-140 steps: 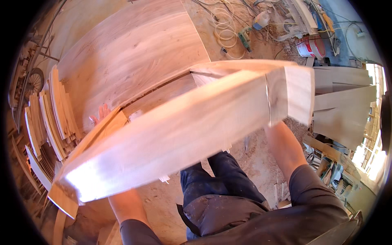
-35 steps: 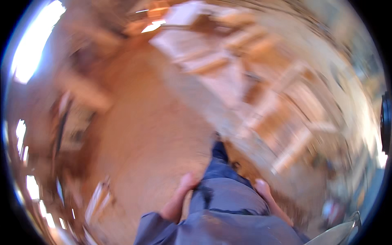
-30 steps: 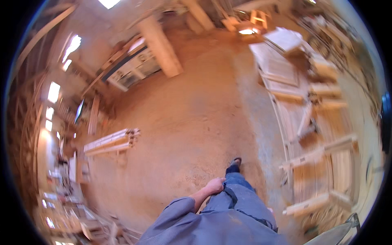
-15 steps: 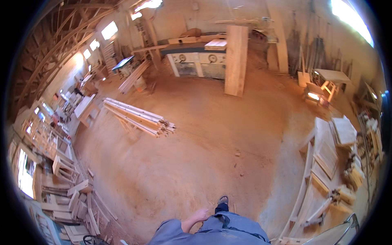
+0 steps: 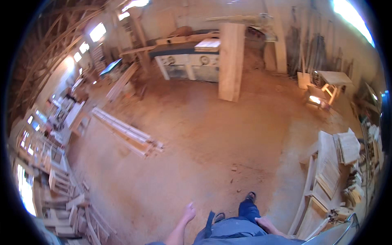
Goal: The person assembles wooden frames using a hammer, measures dimensions with a tape measure, and passes wooden boards through a planer machine.
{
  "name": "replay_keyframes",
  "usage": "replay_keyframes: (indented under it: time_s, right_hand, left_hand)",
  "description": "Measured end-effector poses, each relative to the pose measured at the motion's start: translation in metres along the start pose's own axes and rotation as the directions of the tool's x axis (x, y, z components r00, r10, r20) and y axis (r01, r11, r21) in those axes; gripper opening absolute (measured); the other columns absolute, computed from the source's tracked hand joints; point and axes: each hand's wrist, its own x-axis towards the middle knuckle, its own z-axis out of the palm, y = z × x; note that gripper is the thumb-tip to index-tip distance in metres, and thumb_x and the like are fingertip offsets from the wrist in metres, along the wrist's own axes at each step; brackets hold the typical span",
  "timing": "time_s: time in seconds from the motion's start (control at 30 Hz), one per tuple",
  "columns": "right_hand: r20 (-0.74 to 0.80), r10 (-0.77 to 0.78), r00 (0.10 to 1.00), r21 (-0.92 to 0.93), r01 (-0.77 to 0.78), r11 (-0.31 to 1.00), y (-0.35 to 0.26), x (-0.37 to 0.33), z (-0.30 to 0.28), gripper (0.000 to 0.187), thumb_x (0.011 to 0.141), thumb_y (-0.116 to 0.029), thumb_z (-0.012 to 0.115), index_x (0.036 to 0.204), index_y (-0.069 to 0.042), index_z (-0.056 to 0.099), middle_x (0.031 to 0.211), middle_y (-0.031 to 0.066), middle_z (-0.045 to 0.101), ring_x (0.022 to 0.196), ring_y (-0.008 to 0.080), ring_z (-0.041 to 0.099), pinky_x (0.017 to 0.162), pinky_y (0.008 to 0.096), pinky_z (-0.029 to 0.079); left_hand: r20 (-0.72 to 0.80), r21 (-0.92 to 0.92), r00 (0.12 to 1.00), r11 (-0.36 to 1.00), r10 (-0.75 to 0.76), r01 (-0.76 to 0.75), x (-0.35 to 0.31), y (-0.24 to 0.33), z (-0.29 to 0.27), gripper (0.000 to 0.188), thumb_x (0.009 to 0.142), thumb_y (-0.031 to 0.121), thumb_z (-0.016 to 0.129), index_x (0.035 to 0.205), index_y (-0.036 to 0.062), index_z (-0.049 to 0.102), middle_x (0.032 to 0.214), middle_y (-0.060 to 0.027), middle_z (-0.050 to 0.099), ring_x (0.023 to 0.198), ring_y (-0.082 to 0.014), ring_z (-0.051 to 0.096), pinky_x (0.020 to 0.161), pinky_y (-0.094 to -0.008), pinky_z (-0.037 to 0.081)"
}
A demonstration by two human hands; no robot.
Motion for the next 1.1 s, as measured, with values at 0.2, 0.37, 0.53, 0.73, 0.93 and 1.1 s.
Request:
replay_keyframes:
  time_s: [0.2, 0.37, 0.53, 0.73, 0.93, 1.1]
  right_hand:
    - [0.141, -0.134, 0.981, -0.155, 0.156, 0.976, 0.026, 0.122, -0.063, 0.058, 0.088, -0.052, 0.049, 0.110, -0.004, 0.072, 0.115, 0.0265, 0.068, 0.111, 0.0429, 0.064, 0.095, 0.0473, 0.050]
    - [0.341, -0.248, 0.907, -0.067, 0.286, 0.956, 0.015, 0.173, -0.121, 0.053, 0.092, -0.049, 0.051, 0.109, -0.004, 0.072, 0.113, 0.0229, 0.070, 0.106, 0.0372, 0.066, 0.092, 0.0434, 0.051]
    - [0.326, -0.421, 0.847, 0.145, 0.395, 0.907, -0.060, 0.226, -0.171, 0.049, 0.096, -0.046, 0.053, 0.108, -0.003, 0.072, 0.109, 0.0193, 0.072, 0.099, 0.0311, 0.069, 0.087, 0.0403, 0.051]
    - [0.336, -0.276, 0.900, 0.104, 0.256, 0.961, -0.219, 0.322, -0.255, 0.047, 0.093, -0.046, 0.059, 0.090, 0.000, 0.070, 0.086, 0.0109, 0.074, 0.084, 0.0264, 0.070, 0.078, 0.0386, 0.055]
    - [-0.039, -0.227, 0.973, -0.217, 0.213, 0.953, -0.167, 0.392, -0.351, 0.040, 0.091, -0.037, 0.056, 0.074, -0.005, 0.072, 0.067, 0.0094, 0.071, 0.061, 0.0198, 0.071, 0.054, 0.0323, 0.055]
    - [0.026, 0.208, 0.978, -0.094, -0.205, 0.974, -0.228, 0.388, -0.378, 0.045, 0.089, -0.045, 0.057, 0.078, -0.006, 0.076, 0.076, 0.0152, 0.074, 0.079, 0.0291, 0.074, 0.071, 0.0457, 0.057]
  left_hand:
    - [-0.168, 0.172, 0.959, 0.951, -0.229, 0.257, -0.038, -0.042, 0.026, 0.042, 0.084, 0.020, 0.062, 0.114, -0.0104, 0.065, 0.109, -0.0289, 0.070, 0.102, -0.0393, 0.069, 0.087, -0.0459, 0.053]
    - [-0.002, 0.193, 0.874, 0.857, -0.487, 0.478, -0.087, -0.027, 0.046, 0.045, 0.084, 0.016, 0.060, 0.119, -0.0116, 0.061, 0.099, -0.0232, 0.069, 0.089, -0.0337, 0.068, 0.078, -0.0430, 0.053]
    - [-0.036, 0.037, 0.813, 0.812, -0.582, 0.583, -0.050, -0.001, 0.060, 0.046, 0.084, 0.014, 0.059, 0.122, -0.0123, 0.058, 0.093, -0.0194, 0.067, 0.083, -0.0299, 0.066, 0.072, -0.0409, 0.052]
    - [-0.034, -0.031, 0.880, 0.880, -0.474, 0.473, 0.144, 0.049, 0.037, 0.048, 0.084, 0.012, 0.058, 0.125, -0.0131, 0.055, 0.086, -0.0147, 0.065, 0.075, -0.0253, 0.063, 0.066, -0.0384, 0.051]
    - [0.034, -0.026, 0.962, 0.962, -0.272, 0.273, 0.369, 0.097, -0.032, 0.050, 0.084, 0.010, 0.056, 0.128, -0.0140, 0.051, 0.079, -0.0101, 0.062, 0.067, -0.0207, 0.061, 0.059, -0.0359, 0.050]
    - [-0.167, -0.448, 0.946, 0.876, -0.279, 0.179, 0.525, 0.048, -0.176, 0.057, 0.084, 0.007, 0.055, 0.134, -0.0157, 0.043, 0.071, -0.0026, 0.054, 0.059, -0.0127, 0.053, 0.051, -0.0304, 0.046]
